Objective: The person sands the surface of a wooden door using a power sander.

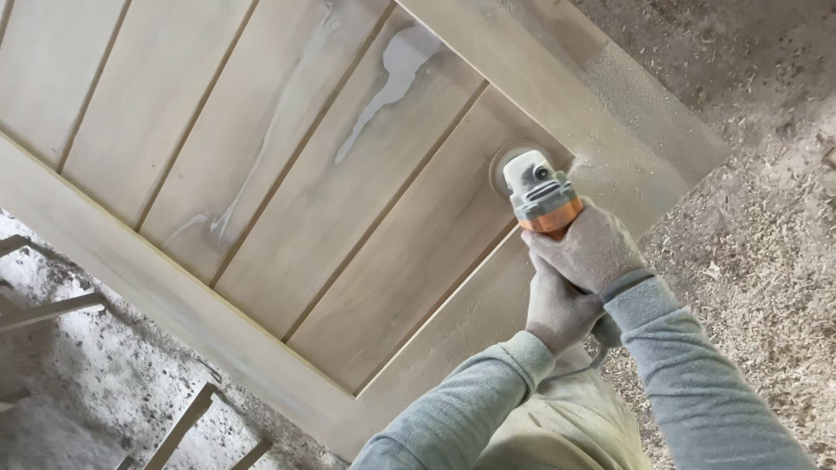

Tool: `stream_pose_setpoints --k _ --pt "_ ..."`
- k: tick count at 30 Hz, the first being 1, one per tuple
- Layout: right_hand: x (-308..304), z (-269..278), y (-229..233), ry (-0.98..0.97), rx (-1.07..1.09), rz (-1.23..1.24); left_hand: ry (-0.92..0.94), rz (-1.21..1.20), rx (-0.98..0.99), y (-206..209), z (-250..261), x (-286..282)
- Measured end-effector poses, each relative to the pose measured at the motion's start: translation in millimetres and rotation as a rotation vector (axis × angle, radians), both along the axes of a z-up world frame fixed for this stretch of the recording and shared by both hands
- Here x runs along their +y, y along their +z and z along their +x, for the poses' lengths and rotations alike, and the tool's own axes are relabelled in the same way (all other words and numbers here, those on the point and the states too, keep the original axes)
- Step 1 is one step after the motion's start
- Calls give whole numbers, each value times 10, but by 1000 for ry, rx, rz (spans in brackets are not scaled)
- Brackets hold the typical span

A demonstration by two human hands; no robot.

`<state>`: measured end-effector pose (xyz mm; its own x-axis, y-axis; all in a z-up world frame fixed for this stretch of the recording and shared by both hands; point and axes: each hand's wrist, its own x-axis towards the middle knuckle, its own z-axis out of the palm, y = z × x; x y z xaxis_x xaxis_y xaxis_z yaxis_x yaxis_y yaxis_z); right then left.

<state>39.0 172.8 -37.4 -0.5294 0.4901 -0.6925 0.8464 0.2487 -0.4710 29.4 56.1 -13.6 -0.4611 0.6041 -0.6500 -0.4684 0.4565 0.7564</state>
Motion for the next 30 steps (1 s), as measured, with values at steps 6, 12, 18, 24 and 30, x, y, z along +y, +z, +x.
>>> stream_pose_setpoints --k 6,12,18,24,30 --pt "-259 -1 79 2 40 -45 21 -10 49 65 29 -288" --pt "-502 -5 105 10 24 -57 39 -23 67 122 29 -507" --pt "-836 -64 201 97 38 -115 86 -65 94 62 151 -896" --pt "-1388 -251 330 424 72 -150 108 -93 334 -388 524 -1468" --pt "-1194 -439 215 491 25 -83 214 -36 248 -419 297 -1277"
